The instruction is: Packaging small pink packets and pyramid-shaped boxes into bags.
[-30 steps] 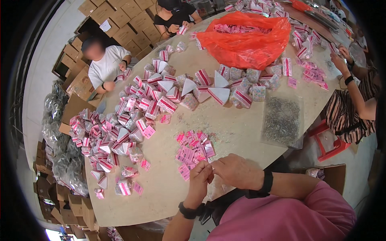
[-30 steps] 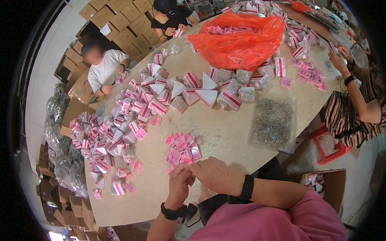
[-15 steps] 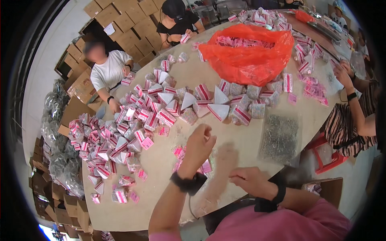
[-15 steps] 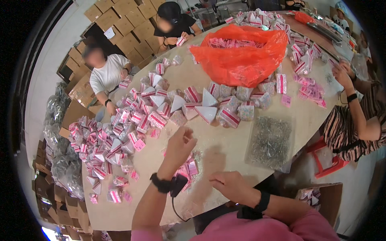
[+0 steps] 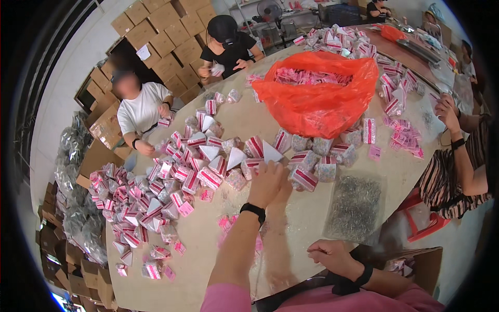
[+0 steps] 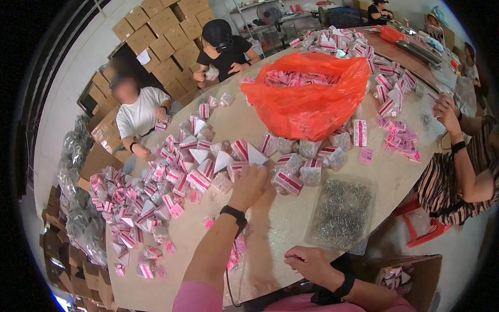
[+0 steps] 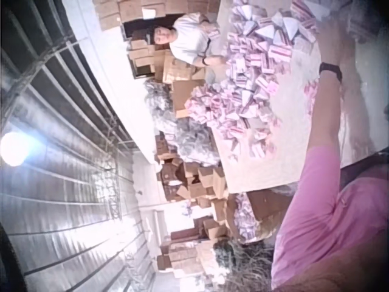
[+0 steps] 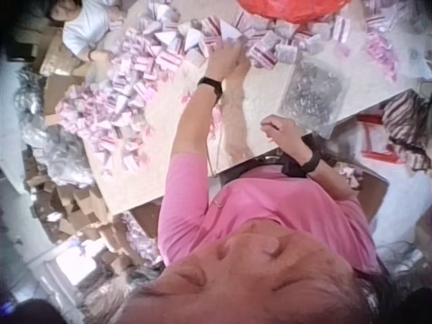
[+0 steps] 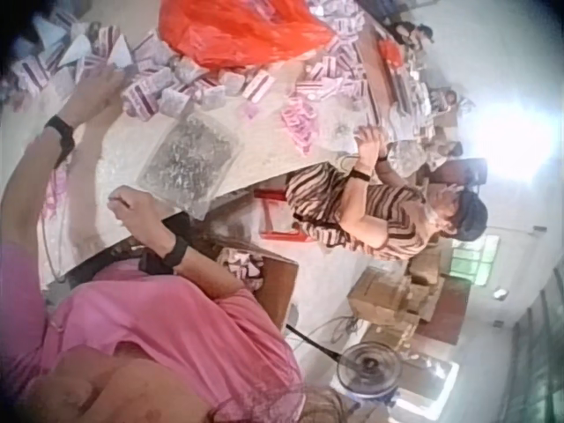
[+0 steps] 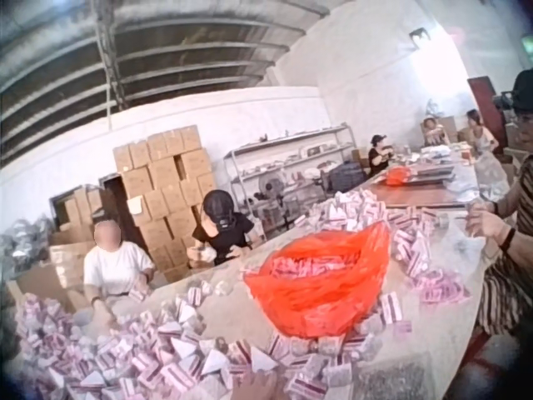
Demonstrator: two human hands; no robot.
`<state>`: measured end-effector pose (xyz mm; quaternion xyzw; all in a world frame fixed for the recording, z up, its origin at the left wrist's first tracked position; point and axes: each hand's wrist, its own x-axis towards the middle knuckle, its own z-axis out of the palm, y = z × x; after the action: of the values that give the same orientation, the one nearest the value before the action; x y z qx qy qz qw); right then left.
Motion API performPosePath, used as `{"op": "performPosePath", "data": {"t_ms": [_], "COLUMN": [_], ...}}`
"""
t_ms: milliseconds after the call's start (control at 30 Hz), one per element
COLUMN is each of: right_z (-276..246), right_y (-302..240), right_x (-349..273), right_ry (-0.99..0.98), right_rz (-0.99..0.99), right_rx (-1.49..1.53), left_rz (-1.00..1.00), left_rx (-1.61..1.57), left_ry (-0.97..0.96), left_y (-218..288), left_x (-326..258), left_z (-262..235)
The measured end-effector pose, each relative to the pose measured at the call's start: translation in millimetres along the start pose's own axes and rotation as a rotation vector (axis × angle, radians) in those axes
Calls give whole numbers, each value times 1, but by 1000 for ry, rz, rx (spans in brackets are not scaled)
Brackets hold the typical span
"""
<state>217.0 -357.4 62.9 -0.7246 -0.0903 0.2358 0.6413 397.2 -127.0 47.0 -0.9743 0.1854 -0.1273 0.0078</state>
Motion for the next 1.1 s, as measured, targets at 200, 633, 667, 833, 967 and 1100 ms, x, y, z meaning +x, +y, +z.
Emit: {"op": "performPosePath", "data": {"t_ms": [200,633,667,833,967,1100], "right_z": [6,69,74,93,102,107], "right_y": [-8,-86,-92,-103,-102,-100], "right_x": [1,6,5,2,3,4], "right_ry": [-13,-135,-143,-113,-101,-62], "right_rz": [34,-470,-489,-654,-678,-736], "right_rx": [79,-226,-258,-379,-409,-433], "left_rz": [-415,-580,-572,-605,-637,-706], "left_rx": [-1150,-2404,-2374,-2276,-2205,-2142], "left_ry": [308,485,541,734,806,824], "left_y": [-2,66,68,76,77,82], "left_x": [-54,-221,-225,-233,-238,-238], "left_z": [-32,-94,-98,-110,-109,-115]}}
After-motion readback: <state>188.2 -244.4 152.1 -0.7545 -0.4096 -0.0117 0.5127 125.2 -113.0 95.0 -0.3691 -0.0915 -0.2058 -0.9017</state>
